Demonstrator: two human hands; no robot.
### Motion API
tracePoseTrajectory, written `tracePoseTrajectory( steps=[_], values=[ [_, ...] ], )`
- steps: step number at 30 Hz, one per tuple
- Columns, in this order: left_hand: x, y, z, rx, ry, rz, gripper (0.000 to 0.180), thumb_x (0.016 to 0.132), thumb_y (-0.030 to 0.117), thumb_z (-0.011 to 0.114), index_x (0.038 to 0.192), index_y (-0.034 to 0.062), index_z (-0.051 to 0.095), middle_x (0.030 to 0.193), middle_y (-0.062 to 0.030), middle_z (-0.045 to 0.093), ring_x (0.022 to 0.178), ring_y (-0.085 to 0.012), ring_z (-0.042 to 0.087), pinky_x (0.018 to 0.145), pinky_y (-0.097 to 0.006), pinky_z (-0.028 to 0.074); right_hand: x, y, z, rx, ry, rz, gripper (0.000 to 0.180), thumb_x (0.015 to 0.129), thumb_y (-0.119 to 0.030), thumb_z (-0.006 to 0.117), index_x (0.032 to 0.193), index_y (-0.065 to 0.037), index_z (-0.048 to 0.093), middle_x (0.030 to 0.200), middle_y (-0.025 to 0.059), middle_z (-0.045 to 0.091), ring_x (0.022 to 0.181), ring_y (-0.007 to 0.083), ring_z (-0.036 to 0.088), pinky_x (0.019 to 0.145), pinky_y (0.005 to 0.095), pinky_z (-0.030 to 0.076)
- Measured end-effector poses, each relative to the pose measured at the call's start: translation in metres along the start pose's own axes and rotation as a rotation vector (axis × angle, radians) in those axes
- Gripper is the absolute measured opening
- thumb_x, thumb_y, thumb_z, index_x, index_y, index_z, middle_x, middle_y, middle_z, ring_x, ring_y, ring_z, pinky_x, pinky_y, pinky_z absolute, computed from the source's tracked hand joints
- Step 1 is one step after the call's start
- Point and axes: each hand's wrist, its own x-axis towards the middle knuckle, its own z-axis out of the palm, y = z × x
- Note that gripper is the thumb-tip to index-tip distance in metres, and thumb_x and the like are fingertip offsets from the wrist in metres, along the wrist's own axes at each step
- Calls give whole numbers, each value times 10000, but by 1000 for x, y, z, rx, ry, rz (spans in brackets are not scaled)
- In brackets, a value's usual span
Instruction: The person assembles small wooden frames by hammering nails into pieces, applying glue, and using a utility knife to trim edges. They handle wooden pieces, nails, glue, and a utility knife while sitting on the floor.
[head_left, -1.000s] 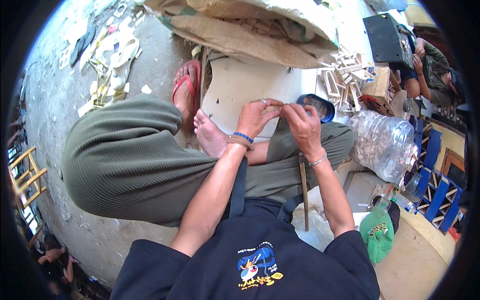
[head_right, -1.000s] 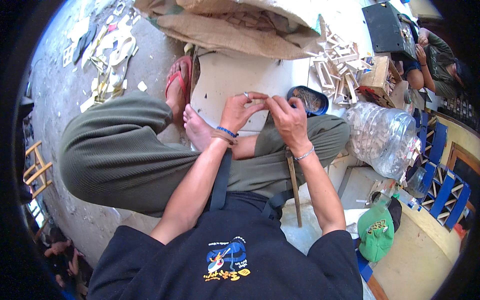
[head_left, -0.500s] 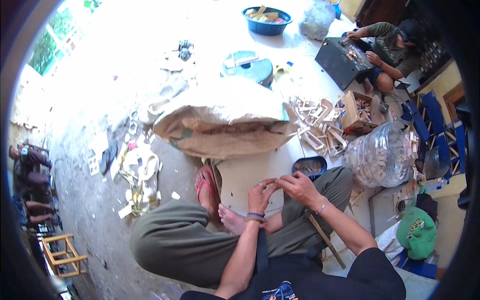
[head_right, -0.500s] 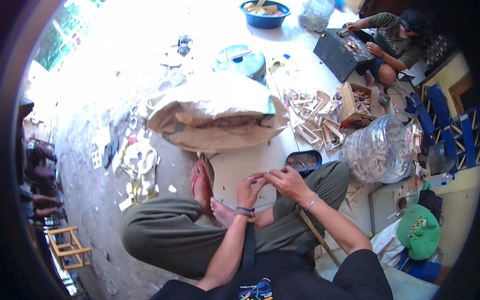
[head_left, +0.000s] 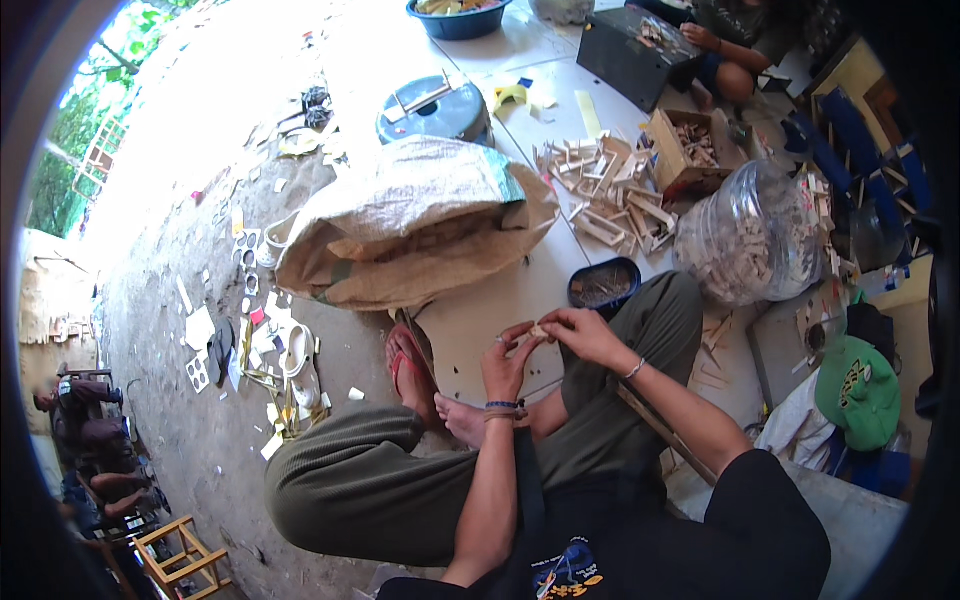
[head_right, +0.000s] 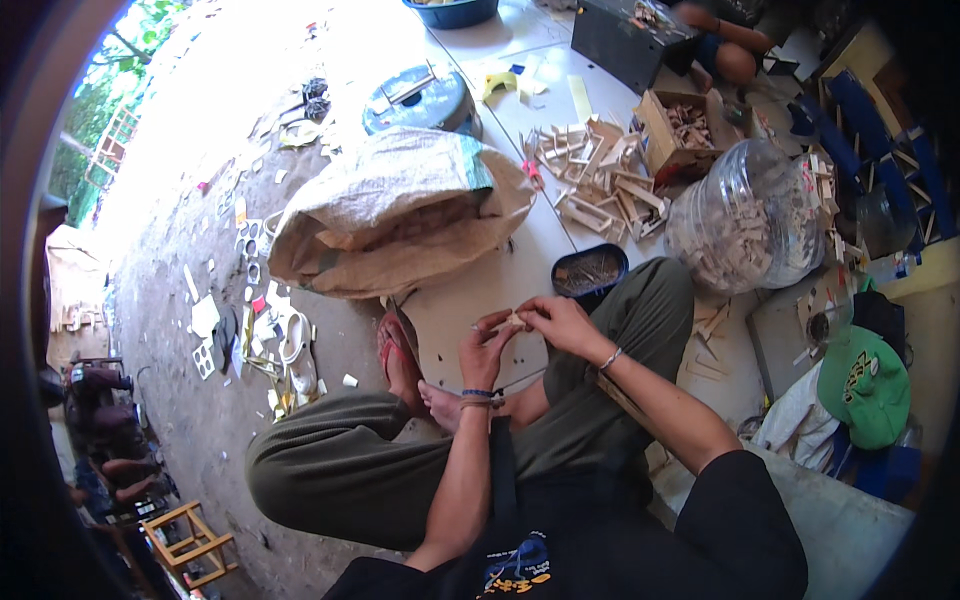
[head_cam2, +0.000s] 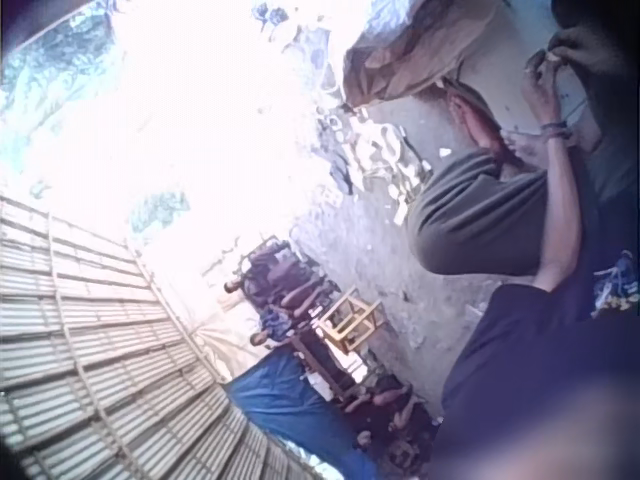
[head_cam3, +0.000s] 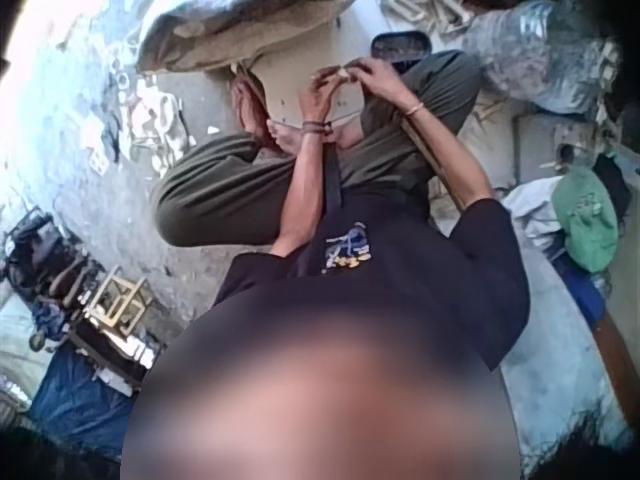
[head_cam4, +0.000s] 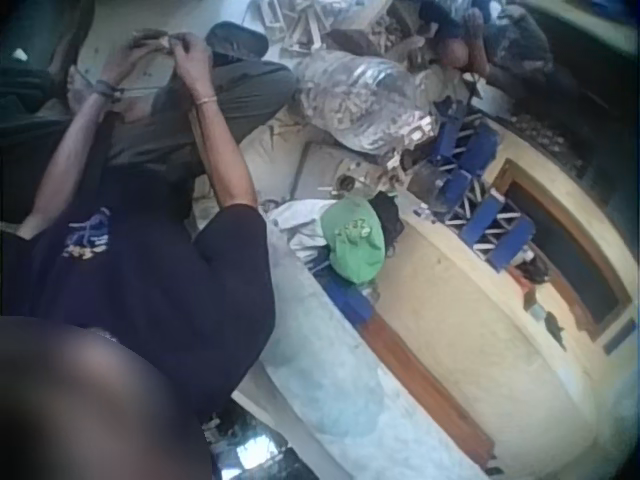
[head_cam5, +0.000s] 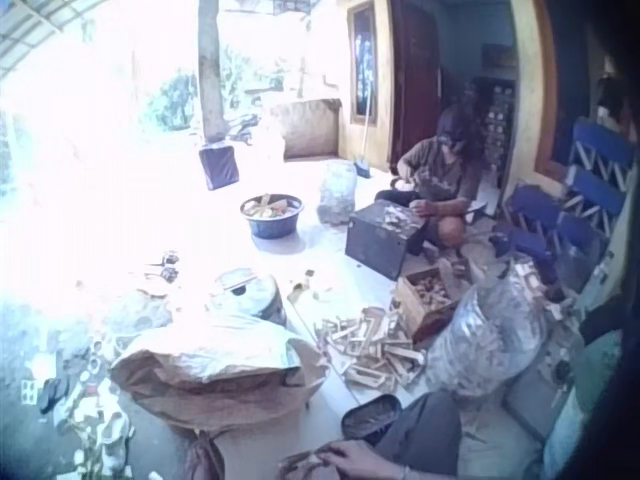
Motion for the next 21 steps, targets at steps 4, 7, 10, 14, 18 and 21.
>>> tracePoseTrajectory(
  steps=[4, 7, 10, 14, 18, 21],
  values=[
    [-2, 5, 1, -22, 0, 28, 367, 899, 130, 807, 1245, 51, 712, 1215, -91, 731, 1084, -185, 699, 915, -334, 554, -1, -1, -1, 30, -13, 55, 288, 999, -246, 636, 1157, -29, 740, 863, 74, 765, 792, 129, 712, 727, 296, 542],
    [-4, 7, 2, -72, 18, 15, 353, 895, 101, 806, 1231, 45, 713, 1248, -100, 717, 1108, -184, 691, 926, -336, 563, -2, -3, -1, 58, -6, 39, 295, 1004, -242, 633, 1159, -14, 737, 862, 76, 763, 783, 126, 704, 715, 291, 535],
    [-5, 4, 3, -106, 6, 34, 318, 896, 52, 791, 1204, 31, 713, 1271, -112, 704, 1105, -189, 689, 936, -334, 575, -1, -3, 0, 104, -15, 93, 294, 1005, -246, 635, 1159, -19, 739, 866, 68, 765, 796, 117, 708, 720, 286, 537],
    [-5, -5, 5, -207, -7, 37, 240, 912, -26, 739, 1148, 4, 711, 1281, -146, 692, 1103, -216, 693, 946, -335, 587, 0, -1, -1, 85, -28, 94, 296, 1001, -258, 645, 1153, -24, 743, 858, 60, 764, 780, 112, 703, 713, 278, 533],
    [-2, -16, 5, -260, -23, 49, 191, 923, -81, 691, 1100, -13, 712, 1296, -174, 677, 1115, -235, 692, 970, -339, 592, 0, -5, -3, 98, -50, 96, 292, 997, -256, 648, 1132, -15, 744, 860, 60, 763, 779, 111, 702, 718, 283, 536],
    [-1, -21, 6, -326, -19, 51, 177, 923, -102, 676, 1076, -22, 715, 1294, -181, 676, 1119, -236, 691, 986, -343, 593, 1, -10, -6, 71, -90, 114, 295, 1018, -213, 647, 1191, 19, 703, 889, 52, 743, 819, 89, 675, 753, 279, 533]
  ],
)
